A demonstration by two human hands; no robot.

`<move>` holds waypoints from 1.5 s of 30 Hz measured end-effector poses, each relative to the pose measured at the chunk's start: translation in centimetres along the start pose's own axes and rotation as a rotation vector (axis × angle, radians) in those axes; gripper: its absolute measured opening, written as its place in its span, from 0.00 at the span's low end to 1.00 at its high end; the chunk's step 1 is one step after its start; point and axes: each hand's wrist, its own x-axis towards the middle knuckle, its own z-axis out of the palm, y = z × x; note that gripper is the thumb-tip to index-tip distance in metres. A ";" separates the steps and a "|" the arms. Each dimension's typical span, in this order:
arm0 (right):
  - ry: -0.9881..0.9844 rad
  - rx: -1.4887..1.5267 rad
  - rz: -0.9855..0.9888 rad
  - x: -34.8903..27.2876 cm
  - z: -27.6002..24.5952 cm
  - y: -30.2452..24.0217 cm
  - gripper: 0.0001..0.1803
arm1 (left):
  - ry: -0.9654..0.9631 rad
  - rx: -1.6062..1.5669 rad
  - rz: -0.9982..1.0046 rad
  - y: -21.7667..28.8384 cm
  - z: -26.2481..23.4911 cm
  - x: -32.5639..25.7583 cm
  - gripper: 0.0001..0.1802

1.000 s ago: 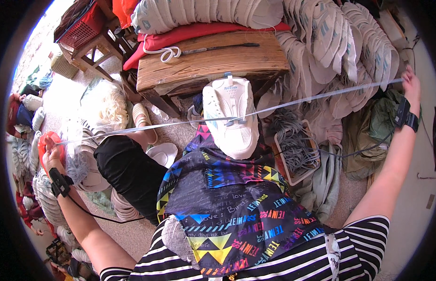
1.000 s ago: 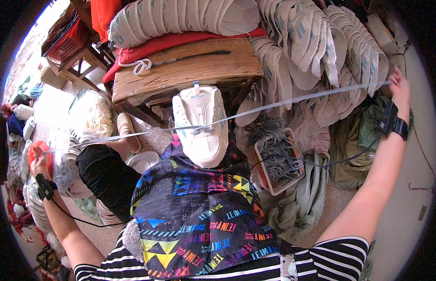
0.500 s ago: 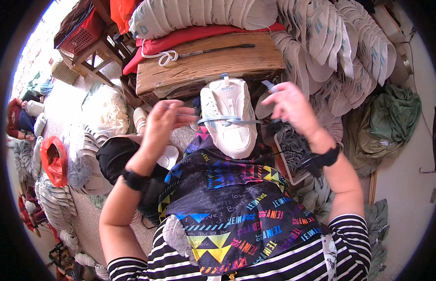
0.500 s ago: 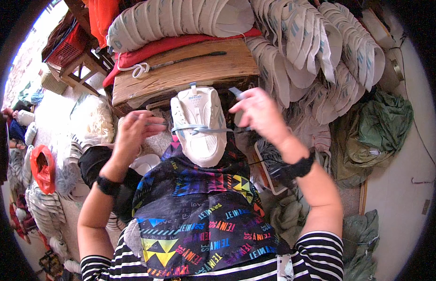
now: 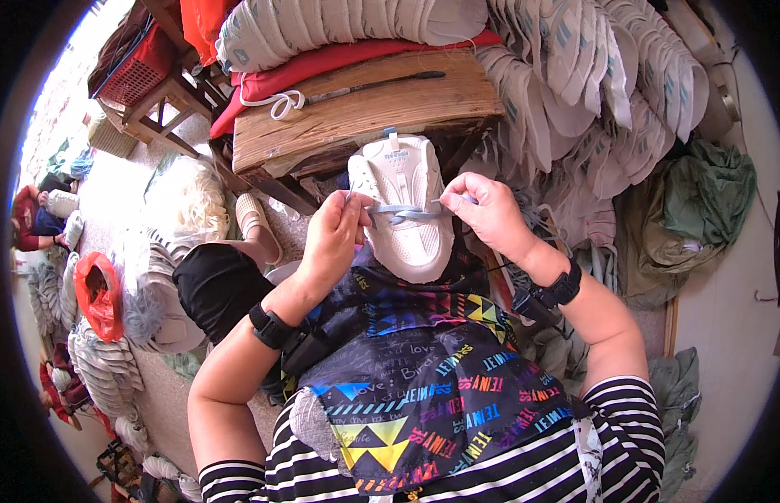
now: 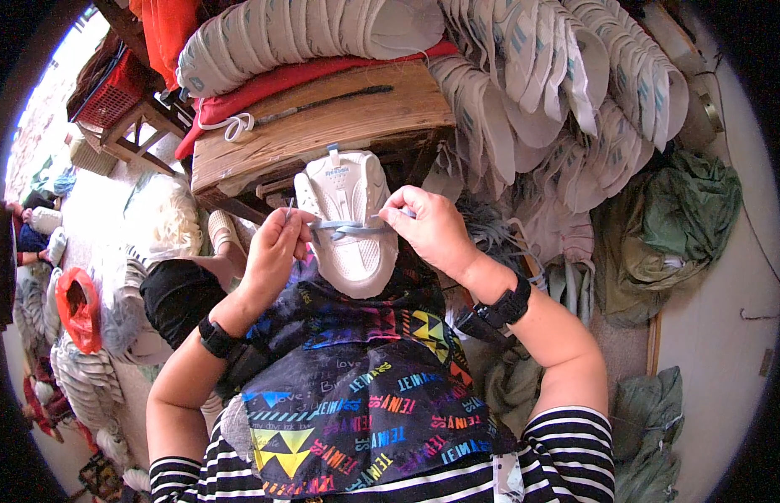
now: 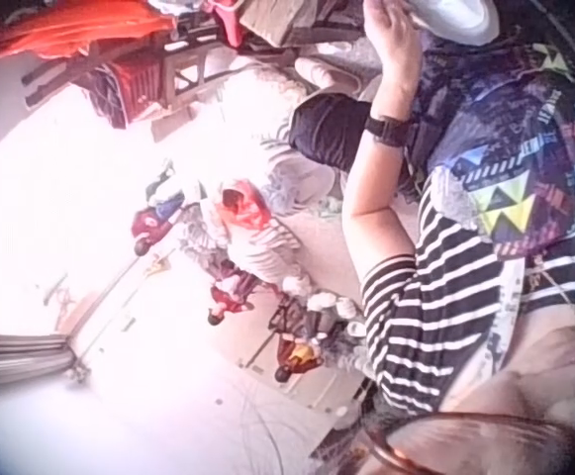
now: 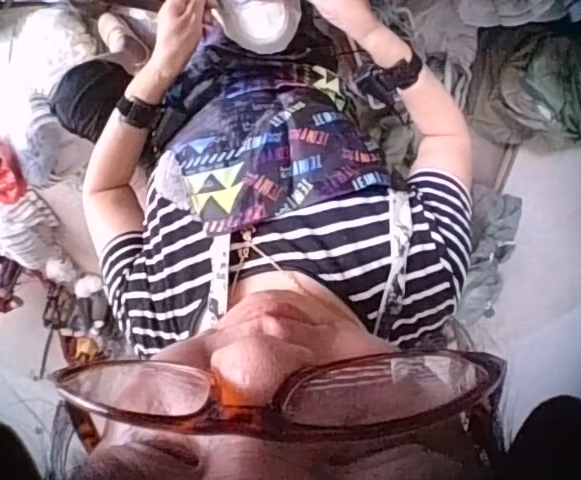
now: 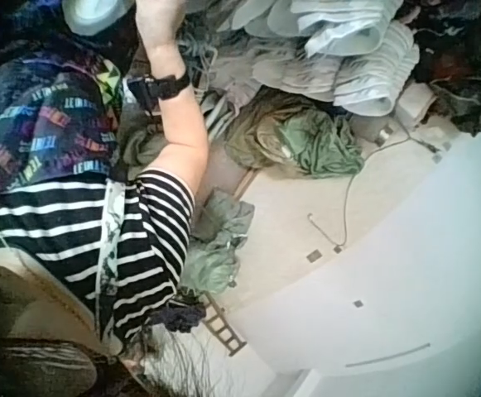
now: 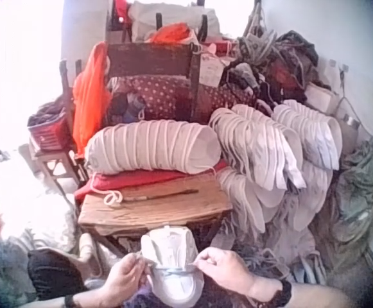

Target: Lacing a white sneaker while sitting in a manufacturing environment.

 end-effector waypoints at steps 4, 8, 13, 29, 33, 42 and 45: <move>-0.089 -0.044 0.099 0.4 -0.2 -1.9 0.07 | 0.013 0.409 0.157 0.7 0.2 0.0 0.15; -0.037 -0.497 -0.235 0.7 -0.1 -3.0 0.07 | -0.060 0.535 0.079 1.6 -0.1 0.0 0.18; -0.022 -0.809 -0.629 0.7 1.0 -2.4 0.06 | -0.221 0.727 -0.051 2.2 0.5 -0.4 0.23; -0.328 -0.741 -0.688 3.8 -1.3 -4.5 0.04 | -0.194 1.098 0.152 2.7 1.4 -0.1 0.17; -0.352 -0.812 -0.749 4.7 -1.0 -4.6 0.07 | -0.492 1.673 0.177 5.3 2.3 0.6 0.11; -0.599 -0.742 -0.721 6.6 -2.1 -4.6 0.17 | -0.422 1.486 0.714 7.7 0.5 2.7 0.17; -0.710 -0.758 -0.659 7.0 -1.8 -5.0 0.16 | -0.488 1.443 0.475 7.6 0.3 2.8 0.17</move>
